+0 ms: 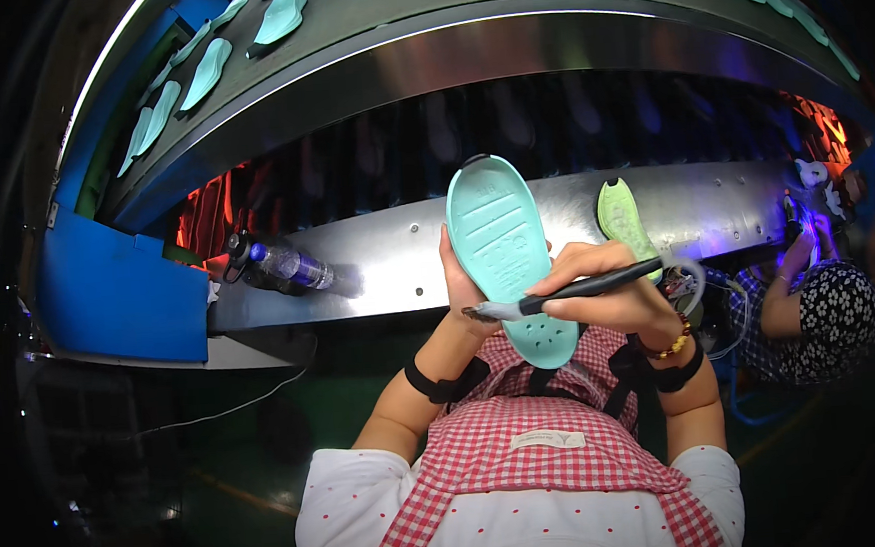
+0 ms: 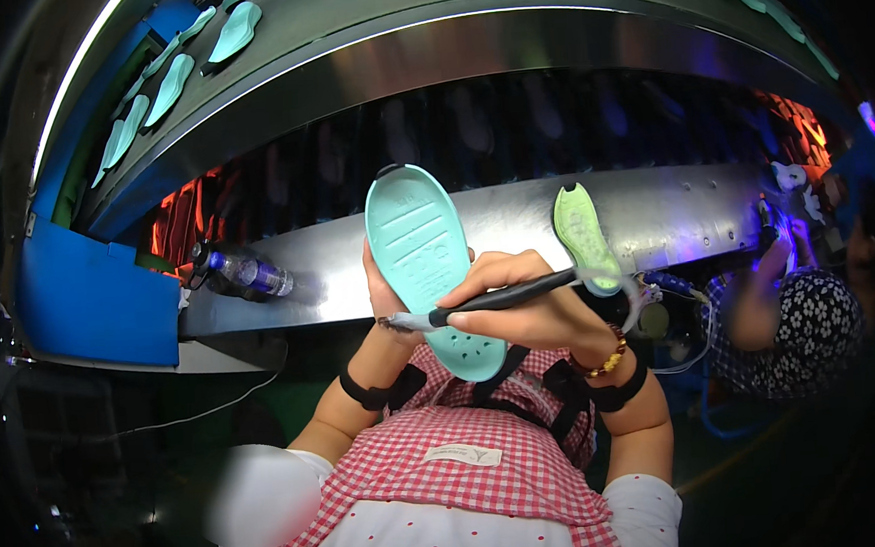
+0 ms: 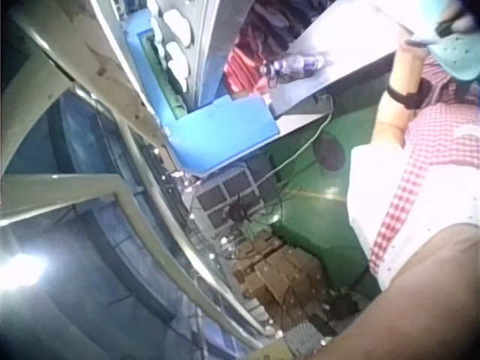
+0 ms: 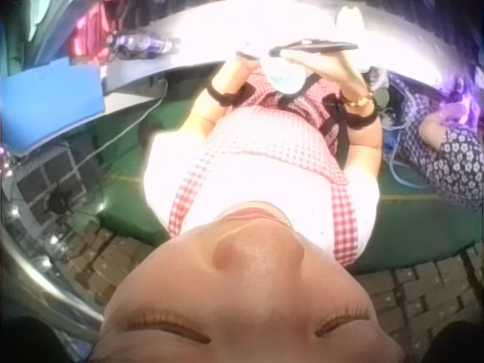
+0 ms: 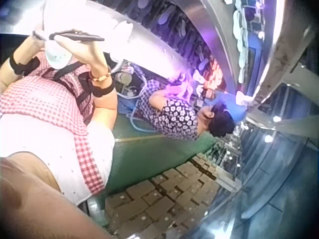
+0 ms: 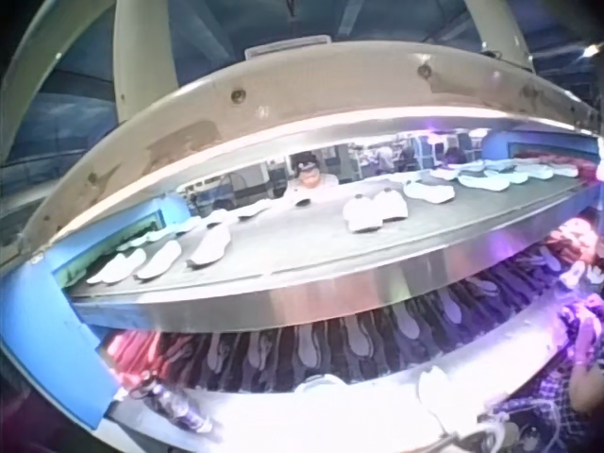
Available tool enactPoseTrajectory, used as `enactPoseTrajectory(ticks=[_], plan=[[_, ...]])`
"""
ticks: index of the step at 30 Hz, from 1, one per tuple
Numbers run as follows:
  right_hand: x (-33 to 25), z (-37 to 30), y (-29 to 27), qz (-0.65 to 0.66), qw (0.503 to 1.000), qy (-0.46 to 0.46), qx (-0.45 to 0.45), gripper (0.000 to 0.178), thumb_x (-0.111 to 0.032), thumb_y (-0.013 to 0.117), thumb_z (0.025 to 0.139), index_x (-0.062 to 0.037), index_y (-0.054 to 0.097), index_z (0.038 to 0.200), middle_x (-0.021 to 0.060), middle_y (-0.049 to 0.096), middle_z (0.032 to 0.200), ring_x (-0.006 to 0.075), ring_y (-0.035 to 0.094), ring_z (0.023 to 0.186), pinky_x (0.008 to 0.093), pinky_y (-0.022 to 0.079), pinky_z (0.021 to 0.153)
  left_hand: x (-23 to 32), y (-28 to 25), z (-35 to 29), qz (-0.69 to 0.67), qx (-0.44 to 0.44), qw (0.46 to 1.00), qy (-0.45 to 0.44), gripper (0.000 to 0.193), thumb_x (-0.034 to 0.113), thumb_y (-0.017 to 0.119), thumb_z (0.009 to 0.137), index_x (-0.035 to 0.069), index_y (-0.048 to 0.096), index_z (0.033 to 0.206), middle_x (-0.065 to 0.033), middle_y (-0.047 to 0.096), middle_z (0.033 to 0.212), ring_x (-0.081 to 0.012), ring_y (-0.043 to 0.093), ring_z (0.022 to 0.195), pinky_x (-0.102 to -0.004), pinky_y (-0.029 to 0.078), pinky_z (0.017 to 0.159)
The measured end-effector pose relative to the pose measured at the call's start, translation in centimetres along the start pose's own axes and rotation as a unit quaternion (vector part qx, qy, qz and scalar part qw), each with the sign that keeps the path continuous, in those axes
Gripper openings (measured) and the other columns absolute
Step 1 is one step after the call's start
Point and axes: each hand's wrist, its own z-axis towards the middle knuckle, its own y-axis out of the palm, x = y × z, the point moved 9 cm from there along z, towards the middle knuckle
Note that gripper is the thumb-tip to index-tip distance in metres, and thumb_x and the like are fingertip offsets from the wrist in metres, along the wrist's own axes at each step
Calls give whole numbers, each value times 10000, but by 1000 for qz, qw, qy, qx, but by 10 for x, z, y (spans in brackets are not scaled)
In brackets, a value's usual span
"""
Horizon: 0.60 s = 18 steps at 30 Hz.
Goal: Applying a liquid substance (glue or primer) to shoe soles using a brush on a manufacturing line.
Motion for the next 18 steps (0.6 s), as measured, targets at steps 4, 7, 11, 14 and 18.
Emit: enactPoseTrajectory(ticks=[4, 7, 11, 14, 18], plan=[[9, 1, -29, -36, 993, 31, 112, 167, -44, 644, 694, -16, 644, 859, 108, 616, 793, 157, 586, 734, 250, 458, 649, 9, 0, 4, 63, 44, 997, 30, 778, 655, 149, 780, 42, 401, 1186, -202, 523, 1033, -319, 539, 913, -422, 464, 777], [-12, -2, 1, -85, 995, -46, 2, 198, -13, 664, 653, -30, 645, 850, 106, 622, 802, 176, 588, 730, 269, 462, 662, 29, 2, 5, 88, -13, 992, 94, 813, 686, 152, 754, 35, 423, 1159, -197, 535, 986, -321, 555, 831, -419, 471, 724], [-21, -8, -18, -74, 993, -63, 74, 229, 1, 677, 633, -34, 639, 857, 98, 633, 816, 188, 589, 732, 277, 464, 670, 58, 4, -1, 112, 53, 966, 226, 813, 697, 169, 743, 29, 477, 1090, -186, 541, 917, -292, 553, 726, -399, 466, 650], [-14, -12, -9, -138, 985, -89, 52, 219, 8, 670, 647, -32, 637, 860, 85, 634, 817, 190, 592, 743, 275, 467, 674, 63, 16, 0, 66, 8, 968, 241, 873, 737, 133, 713, 29, 475, 1093, -181, 549, 888, -285, 551, 737, -392, 459, 661], [-19, -21, -6, -71, 992, -100, -1, 198, 13, 662, 663, -11, 632, 858, 97, 629, 824, 185, 593, 748, 270, 468, 660, 74, 21, -2, 25, -11, 968, 248, 880, 755, 180, 696, 32, 479, 1099, -197, 545, 901, -298, 547, 741, -403, 453, 660]])
